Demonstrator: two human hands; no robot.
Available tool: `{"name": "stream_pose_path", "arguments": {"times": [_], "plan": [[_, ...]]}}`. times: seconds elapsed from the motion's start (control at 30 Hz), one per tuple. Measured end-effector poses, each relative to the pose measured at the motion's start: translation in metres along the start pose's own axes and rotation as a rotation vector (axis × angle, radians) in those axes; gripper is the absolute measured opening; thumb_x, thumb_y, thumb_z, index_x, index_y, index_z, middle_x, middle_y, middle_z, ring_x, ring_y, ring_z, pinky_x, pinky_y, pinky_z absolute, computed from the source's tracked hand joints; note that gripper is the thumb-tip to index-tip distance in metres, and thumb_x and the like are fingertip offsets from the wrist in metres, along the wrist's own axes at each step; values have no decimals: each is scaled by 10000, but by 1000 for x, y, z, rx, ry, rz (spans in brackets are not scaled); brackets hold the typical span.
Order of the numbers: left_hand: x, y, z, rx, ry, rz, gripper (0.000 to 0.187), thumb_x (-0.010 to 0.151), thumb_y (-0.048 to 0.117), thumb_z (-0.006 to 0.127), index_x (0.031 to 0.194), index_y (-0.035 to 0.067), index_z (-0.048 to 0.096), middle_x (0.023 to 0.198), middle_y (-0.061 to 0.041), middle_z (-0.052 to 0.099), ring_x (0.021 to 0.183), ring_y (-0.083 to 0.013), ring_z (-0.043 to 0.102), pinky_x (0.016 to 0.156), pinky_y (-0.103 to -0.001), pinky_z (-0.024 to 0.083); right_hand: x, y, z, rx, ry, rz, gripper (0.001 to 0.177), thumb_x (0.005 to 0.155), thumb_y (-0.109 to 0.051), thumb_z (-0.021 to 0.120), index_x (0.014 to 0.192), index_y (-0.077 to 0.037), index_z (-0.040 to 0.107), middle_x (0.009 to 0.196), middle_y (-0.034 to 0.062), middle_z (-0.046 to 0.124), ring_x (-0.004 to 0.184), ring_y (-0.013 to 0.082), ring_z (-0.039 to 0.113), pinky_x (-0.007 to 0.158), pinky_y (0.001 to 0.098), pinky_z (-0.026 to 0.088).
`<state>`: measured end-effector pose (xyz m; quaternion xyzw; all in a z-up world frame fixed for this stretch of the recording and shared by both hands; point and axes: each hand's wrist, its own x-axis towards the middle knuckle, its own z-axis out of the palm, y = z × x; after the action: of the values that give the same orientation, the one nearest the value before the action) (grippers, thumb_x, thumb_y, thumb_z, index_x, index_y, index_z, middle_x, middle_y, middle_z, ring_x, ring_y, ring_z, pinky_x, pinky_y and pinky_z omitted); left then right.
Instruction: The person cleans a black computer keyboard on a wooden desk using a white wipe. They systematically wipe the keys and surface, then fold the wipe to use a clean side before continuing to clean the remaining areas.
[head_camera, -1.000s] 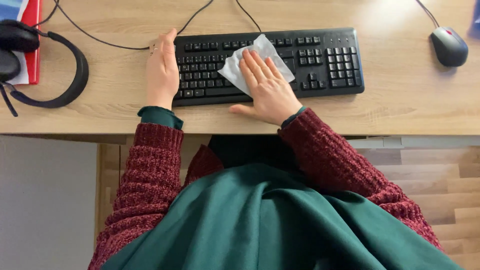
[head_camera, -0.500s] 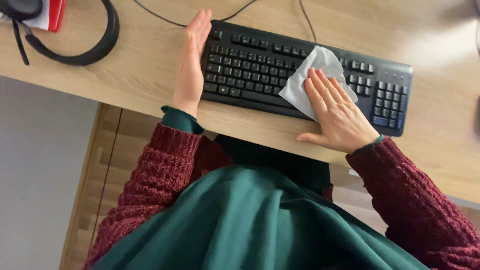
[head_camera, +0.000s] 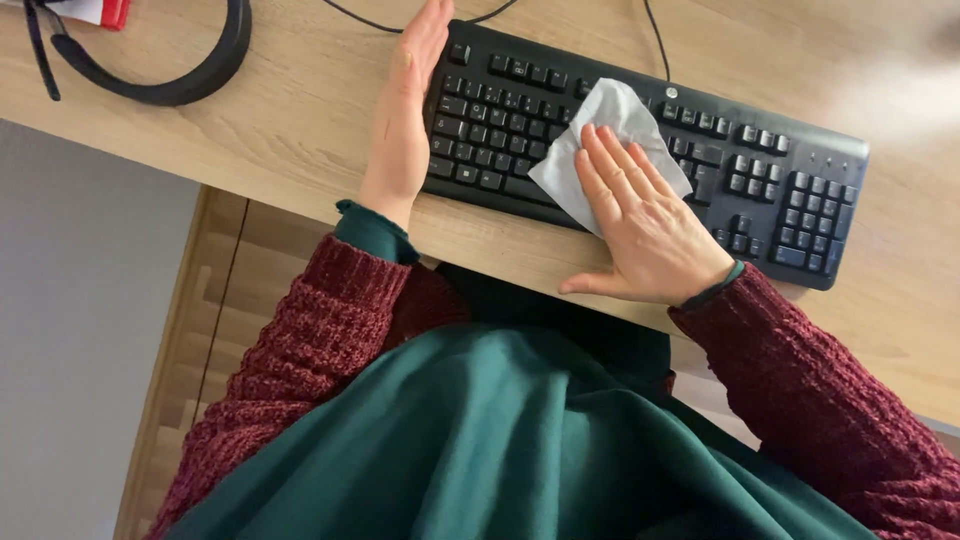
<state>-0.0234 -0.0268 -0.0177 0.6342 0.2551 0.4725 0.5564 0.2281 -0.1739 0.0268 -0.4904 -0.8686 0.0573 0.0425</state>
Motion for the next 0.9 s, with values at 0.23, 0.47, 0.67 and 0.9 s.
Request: {"name": "stream_pose_path", "arguments": {"times": [0.23, 0.47, 0.67, 0.9], "plan": [[1, -8, -1, -81, 31, -23, 677, 1137, 577, 225, 1622, 108, 286, 1711, -146, 318, 1644, -297, 289, 1416, -417, 215, 29, -14, 7, 21, 5, -15, 1352, 785, -914, 473, 1590, 128, 164, 1664, 329, 175, 1564, 455, 180, 1295, 530, 158], [2, -17, -4, -175, 52, -105, 721, 1104, 604, 231, 1622, 103, 274, 1715, -142, 304, 1640, -282, 282, 1398, -395, 185, 54, -28, 9, 3, 35, -12, 1371, 789, -945, 476, 1581, 142, 213, 1659, 325, 186, 1564, 443, 203, 1297, 522, 184], [1, -13, -3, -210, 45, -117, 758, 1086, 655, 239, 1632, 131, 270, 1731, -128, 288, 1658, -275, 258, 1408, -394, 171, 73, -38, 13, -33, 60, -25, 1394, 796, -964, 571, 1592, 125, 218, 1667, 302, 179, 1572, 426, 206, 1305, 515, 211], [3, -23, -4, -254, 26, -73, 740, 1107, 625, 231, 1641, 113, 256, 1737, -118, 277, 1666, -250, 250, 1429, -382, 175, 96, -46, 21, -19, 81, -36, 1393, 802, -974, 609, 1590, 115, 242, 1660, 302, 193, 1569, 419, 198, 1305, 517, 205]]}}
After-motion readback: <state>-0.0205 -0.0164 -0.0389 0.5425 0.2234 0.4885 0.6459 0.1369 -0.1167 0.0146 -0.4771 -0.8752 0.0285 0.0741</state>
